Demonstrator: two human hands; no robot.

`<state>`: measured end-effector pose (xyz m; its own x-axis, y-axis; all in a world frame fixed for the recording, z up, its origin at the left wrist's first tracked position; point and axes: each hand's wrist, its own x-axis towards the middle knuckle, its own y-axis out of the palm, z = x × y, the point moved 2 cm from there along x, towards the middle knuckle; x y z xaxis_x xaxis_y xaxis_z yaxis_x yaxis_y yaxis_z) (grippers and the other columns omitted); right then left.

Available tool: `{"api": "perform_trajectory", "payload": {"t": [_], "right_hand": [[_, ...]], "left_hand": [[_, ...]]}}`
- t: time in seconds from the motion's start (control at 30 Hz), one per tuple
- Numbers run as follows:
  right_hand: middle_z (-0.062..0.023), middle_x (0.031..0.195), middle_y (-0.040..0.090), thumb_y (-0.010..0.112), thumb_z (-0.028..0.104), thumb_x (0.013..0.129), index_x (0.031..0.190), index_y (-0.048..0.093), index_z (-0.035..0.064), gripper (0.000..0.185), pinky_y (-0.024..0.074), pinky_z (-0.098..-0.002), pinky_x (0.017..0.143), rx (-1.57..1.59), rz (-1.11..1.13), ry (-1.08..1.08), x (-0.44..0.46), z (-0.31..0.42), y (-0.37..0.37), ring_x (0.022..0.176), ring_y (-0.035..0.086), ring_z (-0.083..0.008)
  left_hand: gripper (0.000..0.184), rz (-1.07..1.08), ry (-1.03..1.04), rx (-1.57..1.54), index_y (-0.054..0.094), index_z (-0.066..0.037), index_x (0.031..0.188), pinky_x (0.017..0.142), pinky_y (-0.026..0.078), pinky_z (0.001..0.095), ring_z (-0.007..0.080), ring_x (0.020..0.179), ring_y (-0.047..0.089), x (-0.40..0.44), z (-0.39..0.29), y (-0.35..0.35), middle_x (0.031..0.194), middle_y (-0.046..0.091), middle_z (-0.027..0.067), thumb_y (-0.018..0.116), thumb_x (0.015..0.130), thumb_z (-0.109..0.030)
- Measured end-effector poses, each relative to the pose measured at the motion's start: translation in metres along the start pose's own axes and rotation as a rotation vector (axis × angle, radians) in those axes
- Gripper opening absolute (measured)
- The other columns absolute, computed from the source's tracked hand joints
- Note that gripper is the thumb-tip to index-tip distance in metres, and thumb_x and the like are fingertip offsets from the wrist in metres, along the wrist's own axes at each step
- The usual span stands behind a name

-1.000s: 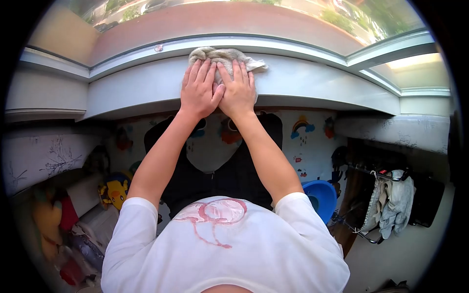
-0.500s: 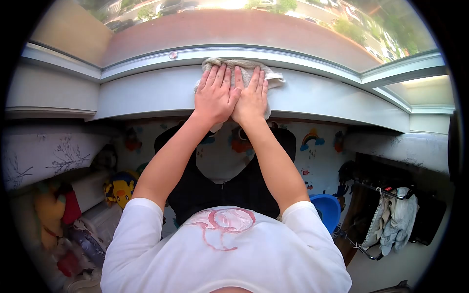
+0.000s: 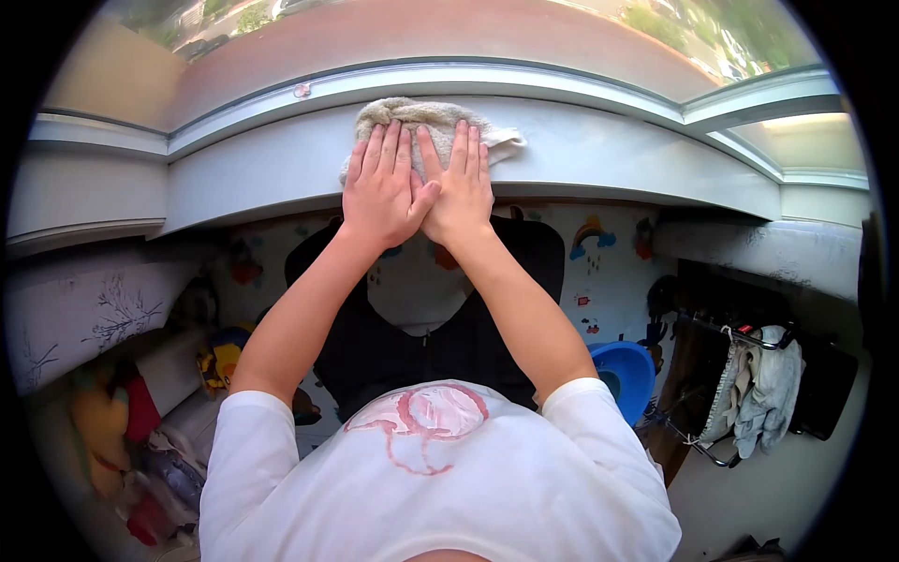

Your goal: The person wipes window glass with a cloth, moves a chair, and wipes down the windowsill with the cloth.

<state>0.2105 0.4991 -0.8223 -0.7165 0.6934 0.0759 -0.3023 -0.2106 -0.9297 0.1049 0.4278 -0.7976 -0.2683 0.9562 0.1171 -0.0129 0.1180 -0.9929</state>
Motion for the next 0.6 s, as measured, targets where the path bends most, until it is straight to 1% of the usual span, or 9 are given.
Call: {"api": "perform_trajectory", "payload": {"t": [0.03,0.07,0.1,0.13,0.2,0.27,0.43,0.57,0.6], "right_hand": [[-0.0295,0.164,0.012,0.041,0.047,0.103,0.161,0.025,0.0247,0.064,0.0069,-0.0491,0.126,0.037,0.010,0.006,0.013,-0.004,0.001,0.154,0.009,-0.0417],[-0.0294,0.163,0.014,0.043,0.048,0.102,0.160,0.027,0.0251,0.064,0.0093,-0.0494,0.125,0.046,0.005,0.009,0.022,-0.009,0.004,0.154,0.011,-0.0420],[-0.0294,0.163,0.016,0.045,0.048,0.102,0.160,0.030,0.0255,0.064,0.0117,-0.0497,0.125,0.051,-0.012,0.008,0.035,-0.013,0.006,0.153,0.013,-0.0422],[-0.0294,0.162,0.018,0.047,0.048,0.101,0.159,0.032,0.0259,0.064,0.0141,-0.0500,0.125,0.056,-0.031,0.004,0.043,-0.015,0.006,0.153,0.016,-0.0424],[-0.0292,0.162,0.019,0.048,0.048,0.100,0.158,0.034,0.0266,0.063,0.0147,-0.0499,0.125,0.046,-0.065,0.000,0.041,-0.014,0.009,0.152,0.017,-0.0430],[-0.0292,0.162,0.019,0.048,0.048,0.100,0.158,0.034,0.0260,0.064,0.0154,-0.0505,0.124,0.072,-0.101,-0.014,0.038,-0.014,0.007,0.152,0.018,-0.0432],[-0.0298,0.162,0.020,0.050,0.047,0.099,0.159,0.033,0.0237,0.066,0.0167,-0.0532,0.123,0.035,-0.089,0.004,0.000,-0.004,-0.001,0.152,0.018,-0.0444],[-0.0304,0.162,0.018,0.049,0.047,0.100,0.159,0.032,0.0226,0.067,0.0152,-0.0528,0.124,0.055,-0.092,0.012,0.004,-0.012,0.001,0.152,0.017,-0.0450],[-0.0304,0.162,0.018,0.049,0.047,0.100,0.159,0.032,0.0225,0.067,0.0147,-0.0525,0.124,0.071,-0.090,0.013,0.009,-0.018,0.001,0.152,0.017,-0.0449]], "left_hand": [[0.083,0.005,-0.031,-0.012,0.039,0.002,0.152,0.124,0.011,0.0475,0.0331,0.151,0.026,0.011,0.003,0.006,0.160,0.035,0.0195,0.033,0.098,-0.061],[0.085,0.002,-0.062,-0.023,0.037,0.002,0.153,0.125,0.009,0.0472,0.0323,0.152,0.024,0.020,0.005,0.009,0.162,0.033,0.0189,0.030,0.098,-0.062],[0.088,0.039,-0.097,-0.037,0.032,0.002,0.156,0.125,0.006,0.0465,0.0302,0.154,0.019,0.030,0.006,0.011,0.164,0.028,0.0175,0.024,0.099,-0.065],[0.086,0.015,-0.089,-0.026,0.033,0.002,0.155,0.125,0.007,0.0464,0.0308,0.154,0.020,0.034,0.005,0.012,0.164,0.029,0.0175,0.026,0.099,-0.063],[0.082,-0.023,-0.082,0.000,0.035,0.003,0.154,0.125,0.009,0.0461,0.0318,0.153,0.022,0.031,0.006,0.016,0.163,0.030,0.0176,0.029,0.100,-0.058],[0.081,-0.018,-0.080,0.004,0.034,0.002,0.154,0.125,0.009,0.0470,0.0321,0.153,0.021,0.027,0.004,0.012,0.163,0.030,0.0173,0.029,0.100,-0.058],[0.080,0.070,-0.058,-0.005,0.033,0.001,0.155,0.124,0.007,0.0505,0.0325,0.154,0.019,-0.003,-0.010,-0.001,0.164,0.028,0.0170,0.031,0.100,-0.056],[0.087,0.070,-0.067,-0.058,0.032,0.002,0.156,0.125,0.005,0.0483,0.0312,0.154,0.019,0.006,-0.011,0.004,0.164,0.029,0.0165,0.029,0.098,-0.064],[0.085,0.053,-0.053,-0.053,0.032,0.002,0.156,0.125,0.005,0.0486,0.0311,0.154,0.019,0.016,-0.013,0.007,0.164,0.029,0.0167,0.029,0.099,-0.062]]}}
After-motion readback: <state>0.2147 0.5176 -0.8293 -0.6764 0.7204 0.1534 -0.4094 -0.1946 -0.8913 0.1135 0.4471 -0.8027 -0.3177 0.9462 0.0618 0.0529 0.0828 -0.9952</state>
